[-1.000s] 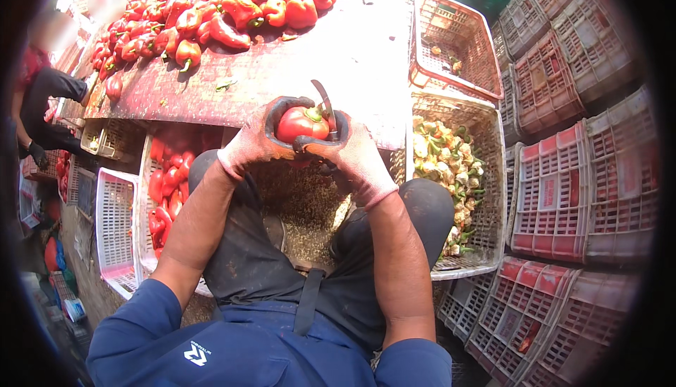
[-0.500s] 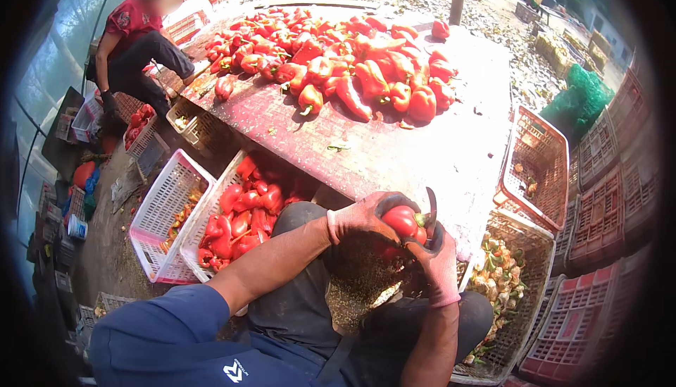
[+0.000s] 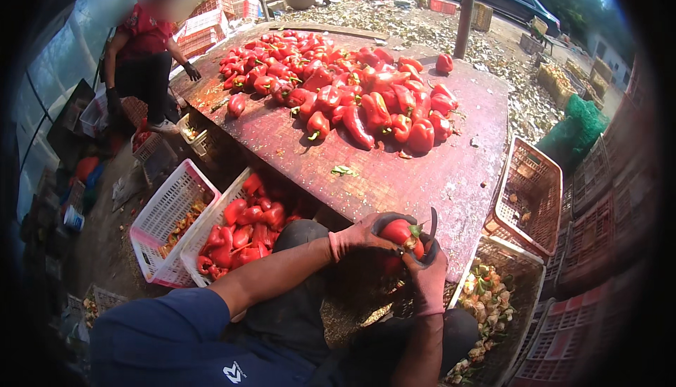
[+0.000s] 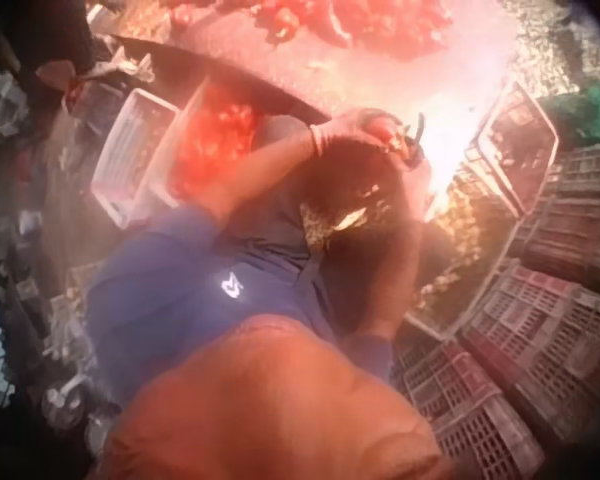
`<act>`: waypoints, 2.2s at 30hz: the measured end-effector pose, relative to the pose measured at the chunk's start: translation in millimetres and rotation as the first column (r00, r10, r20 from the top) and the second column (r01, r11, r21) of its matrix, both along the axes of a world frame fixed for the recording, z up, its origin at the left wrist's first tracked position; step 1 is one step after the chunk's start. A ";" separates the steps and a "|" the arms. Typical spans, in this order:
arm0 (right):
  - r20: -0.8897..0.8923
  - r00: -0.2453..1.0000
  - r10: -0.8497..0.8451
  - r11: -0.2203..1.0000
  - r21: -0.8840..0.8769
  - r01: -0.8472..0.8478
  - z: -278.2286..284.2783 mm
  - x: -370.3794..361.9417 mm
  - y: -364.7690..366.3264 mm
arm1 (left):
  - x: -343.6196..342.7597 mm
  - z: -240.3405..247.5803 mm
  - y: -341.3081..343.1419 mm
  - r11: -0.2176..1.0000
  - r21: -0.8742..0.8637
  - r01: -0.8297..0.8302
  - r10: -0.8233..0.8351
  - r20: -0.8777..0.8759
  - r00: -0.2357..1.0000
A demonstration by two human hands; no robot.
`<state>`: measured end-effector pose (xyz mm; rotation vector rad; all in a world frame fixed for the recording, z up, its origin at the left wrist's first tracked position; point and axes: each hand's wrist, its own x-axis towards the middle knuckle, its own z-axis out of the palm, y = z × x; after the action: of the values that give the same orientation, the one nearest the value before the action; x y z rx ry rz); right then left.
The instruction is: The person uses a knife to remove the stems and cores from red peppers by hand before placing the peppers into a plastic crate.
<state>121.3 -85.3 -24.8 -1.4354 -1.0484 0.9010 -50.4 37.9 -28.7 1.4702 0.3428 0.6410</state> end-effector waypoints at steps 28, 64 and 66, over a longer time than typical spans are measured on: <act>-0.264 0.946 0.188 0.981 0.001 -0.195 30.0 -10.1 -5.9 | -36.5 9.7 -15.5 0.977 -0.157 -0.147 0.161 0.076 0.984; 0.297 0.927 0.227 0.961 0.085 -0.262 47.0 -192.0 45.1 | -315.7 -43.0 -32.5 0.403 -0.361 -0.841 0.914 0.125 0.385; 0.504 0.800 0.325 0.926 0.003 -0.378 40.5 -225.3 53.1 | -336.4 -40.2 -63.3 0.342 -0.024 -0.940 0.939 0.045 0.340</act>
<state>-104.0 -32.2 15.7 -1.4414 -1.7742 0.7286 -386.8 -25.3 -68.8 1.1242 1.2237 1.6283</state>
